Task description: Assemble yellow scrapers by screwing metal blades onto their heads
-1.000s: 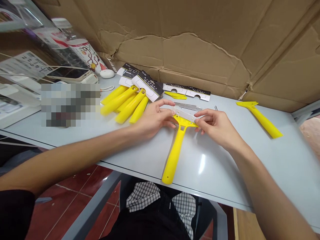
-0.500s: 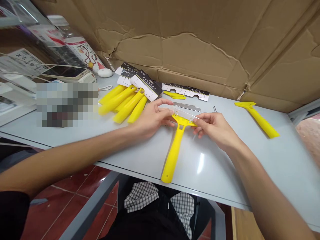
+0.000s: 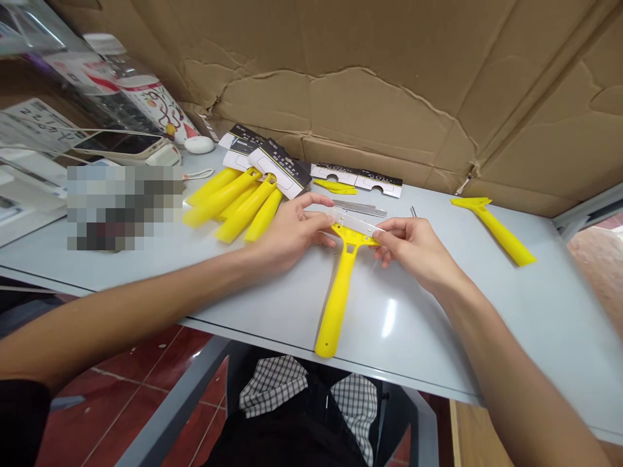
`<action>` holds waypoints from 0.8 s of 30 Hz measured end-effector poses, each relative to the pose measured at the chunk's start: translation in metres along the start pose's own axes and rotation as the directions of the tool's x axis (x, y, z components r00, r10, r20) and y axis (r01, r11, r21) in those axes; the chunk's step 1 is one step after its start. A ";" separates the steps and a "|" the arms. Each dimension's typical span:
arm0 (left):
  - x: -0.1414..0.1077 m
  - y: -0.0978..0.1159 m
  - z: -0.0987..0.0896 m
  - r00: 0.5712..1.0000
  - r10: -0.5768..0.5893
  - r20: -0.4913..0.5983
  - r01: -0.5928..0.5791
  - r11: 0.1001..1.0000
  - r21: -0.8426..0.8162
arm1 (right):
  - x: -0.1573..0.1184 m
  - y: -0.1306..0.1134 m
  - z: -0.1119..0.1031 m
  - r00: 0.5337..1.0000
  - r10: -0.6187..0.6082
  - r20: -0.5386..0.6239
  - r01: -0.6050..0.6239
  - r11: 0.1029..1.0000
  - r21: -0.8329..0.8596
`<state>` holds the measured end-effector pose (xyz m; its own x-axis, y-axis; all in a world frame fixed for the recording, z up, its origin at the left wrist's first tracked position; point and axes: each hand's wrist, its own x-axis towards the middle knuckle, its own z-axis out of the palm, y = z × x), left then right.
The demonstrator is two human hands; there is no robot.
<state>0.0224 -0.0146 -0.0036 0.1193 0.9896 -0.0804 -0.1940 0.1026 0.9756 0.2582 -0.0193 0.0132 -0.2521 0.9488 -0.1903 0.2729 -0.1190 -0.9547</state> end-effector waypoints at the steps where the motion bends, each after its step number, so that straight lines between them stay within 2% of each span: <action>1: 0.000 0.000 0.000 1.000 0.006 0.000 -0.006 1.000 0.000 | 0.000 -0.001 0.000 1.000 0.007 0.008 -0.007 1.000 0.007; 7: 0.002 -0.001 -0.001 0.999 0.046 -0.008 -0.047 0.999 -0.007 | -0.001 -0.001 0.003 0.999 0.015 0.048 -0.020 0.994 0.112; 15: 0.000 -0.001 -0.002 1.000 0.026 -0.005 -0.026 1.000 -0.010 | -0.002 -0.005 0.008 0.997 0.076 0.002 -0.075 0.978 0.195; 21: 0.000 0.003 0.001 1.000 0.003 -0.020 -0.003 1.000 -0.015 | -0.004 -0.009 0.010 0.998 0.065 0.001 -0.064 0.977 0.202; 24: 0.001 0.005 -0.001 1.000 0.001 0.010 -0.001 1.000 0.006 | -0.004 -0.009 0.011 0.999 0.053 0.000 -0.052 0.980 0.190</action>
<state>0.0208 -0.0128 0.0010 0.1285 0.9887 -0.0775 -0.1878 0.1010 0.9770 0.2469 -0.0254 0.0202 -0.2375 0.9411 -0.2408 0.1038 -0.2218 -0.9695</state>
